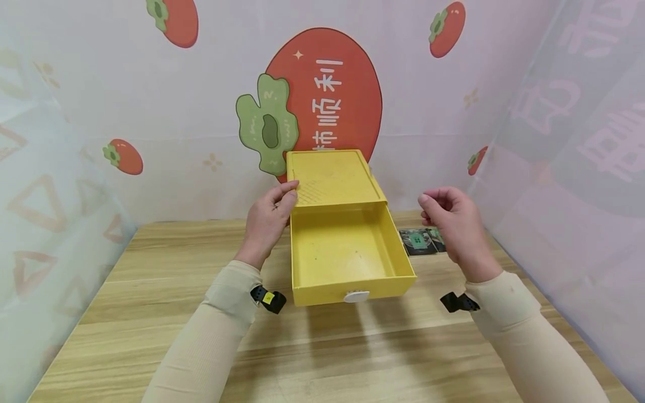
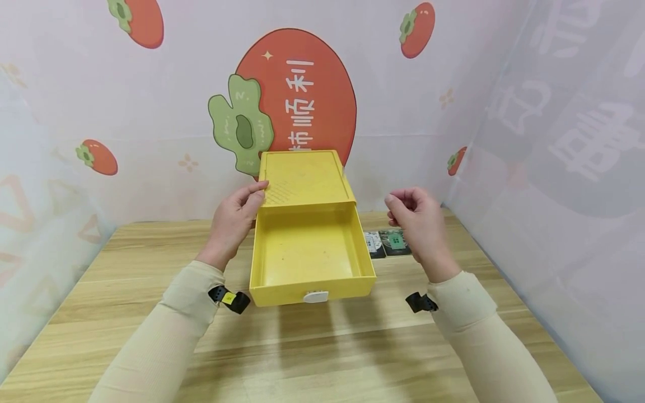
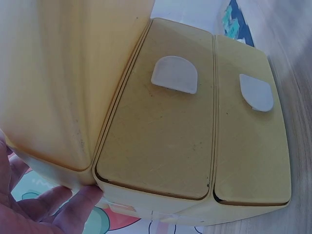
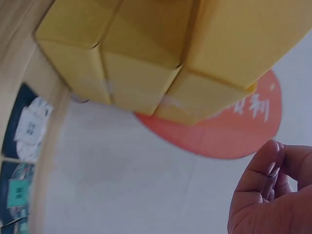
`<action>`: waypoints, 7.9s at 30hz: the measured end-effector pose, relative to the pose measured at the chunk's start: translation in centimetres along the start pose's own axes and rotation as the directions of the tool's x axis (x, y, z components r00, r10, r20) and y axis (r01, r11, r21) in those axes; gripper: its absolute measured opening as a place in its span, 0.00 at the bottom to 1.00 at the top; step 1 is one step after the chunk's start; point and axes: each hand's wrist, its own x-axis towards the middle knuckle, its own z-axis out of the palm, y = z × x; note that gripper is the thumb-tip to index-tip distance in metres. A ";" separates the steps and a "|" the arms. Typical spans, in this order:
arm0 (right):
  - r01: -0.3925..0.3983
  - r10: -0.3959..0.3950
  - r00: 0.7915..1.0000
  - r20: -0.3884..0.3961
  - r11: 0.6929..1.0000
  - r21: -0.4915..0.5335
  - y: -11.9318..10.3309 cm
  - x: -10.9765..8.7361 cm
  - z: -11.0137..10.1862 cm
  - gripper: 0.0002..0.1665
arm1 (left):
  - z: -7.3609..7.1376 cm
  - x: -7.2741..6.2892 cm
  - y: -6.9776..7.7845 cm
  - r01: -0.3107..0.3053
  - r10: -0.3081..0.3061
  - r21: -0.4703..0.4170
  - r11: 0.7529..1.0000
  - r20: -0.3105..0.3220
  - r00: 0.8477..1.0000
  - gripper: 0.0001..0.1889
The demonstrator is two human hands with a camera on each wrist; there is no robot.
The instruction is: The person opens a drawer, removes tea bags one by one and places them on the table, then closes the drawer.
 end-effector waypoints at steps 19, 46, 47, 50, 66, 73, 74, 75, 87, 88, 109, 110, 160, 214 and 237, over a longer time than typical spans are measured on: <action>0.487 -0.489 0.872 0.037 0.857 -0.168 -5.4 -7.3 3.1 0.09 | 0.0 0.2 -0.1 -0.003 0.003 -0.001 1.000 0.003 1.000 0.22; 0.882 -0.919 0.339 0.200 0.237 -0.406 -3.0 -12.3 7.3 0.16 | 0.0 -0.1 0.0 0.006 -0.006 -0.043 0.999 0.009 1.000 0.22; 0.880 -0.917 0.341 0.207 0.234 -0.414 -2.9 -12.3 7.3 0.16 | 0.0 0.0 0.0 0.008 -0.008 -0.045 0.999 0.011 1.000 0.22; 0.873 -0.907 0.355 0.226 0.234 -0.429 -2.5 -12.5 7.4 0.16 | 0.0 -0.1 0.0 0.013 -0.013 -0.051 0.999 0.013 1.000 0.21; 0.835 -0.849 0.458 0.261 0.311 -0.453 -1.9 -12.5 7.8 0.19 | -0.1 0.0 0.3 0.020 -0.018 -0.058 0.998 0.031 0.999 0.22; 0.823 -0.824 0.497 0.271 0.350 -0.447 -1.9 -11.7 8.0 0.16 | -0.2 -0.1 0.4 0.028 -0.026 -0.061 0.998 0.039 0.999 0.20; 0.820 -0.815 0.508 0.278 0.358 -0.447 -1.9 -11.5 8.0 0.16 | -0.2 -0.1 0.4 0.027 -0.025 -0.060 0.998 0.039 0.999 0.20; 0.818 -0.810 0.514 0.283 0.363 -0.447 -1.9 -11.3 8.0 0.16 | -0.2 -0.1 0.3 0.026 -0.024 -0.057 0.998 0.039 0.999 0.20; 0.808 -0.799 0.523 0.296 0.355 -0.470 -1.9 -8.8 8.6 0.10 | -0.1 -0.1 0.5 0.015 -0.014 -0.046 0.999 0.033 0.999 0.19; 0.804 -0.791 0.532 0.302 0.360 -0.474 -1.9 -8.7 8.6 0.10 | -0.1 -0.1 0.5 0.017 -0.015 -0.045 0.999 0.032 0.999 0.19; 0.781 -0.753 0.575 0.319 0.391 -0.486 -1.7 -5.8 9.7 0.11 | -0.1 0.0 0.2 0.005 -0.005 -0.052 0.999 0.010 1.000 0.19; 0.782 -0.753 0.575 0.319 0.392 -0.485 -1.7 -5.7 9.7 0.11 | -0.1 0.0 0.2 0.003 -0.002 -0.049 0.999 0.010 1.000 0.19; 0.694 -0.676 0.682 0.279 0.478 -0.539 -1.0 -0.8 12.0 0.09 | -0.2 0.0 0.1 -0.004 0.004 -0.019 1.000 0.010 1.000 0.19; 0.702 -0.709 0.614 0.348 0.289 -0.651 3.8 -2.8 14.7 0.07 | -0.1 0.0 0.3 -0.011 0.011 -0.005 1.000 0.007 1.000 0.20; 0.729 -0.690 0.632 0.353 0.376 -0.571 3.4 -5.1 13.6 0.01 | -0.1 -0.1 0.3 -0.016 0.016 -0.002 1.000 0.007 1.000 0.20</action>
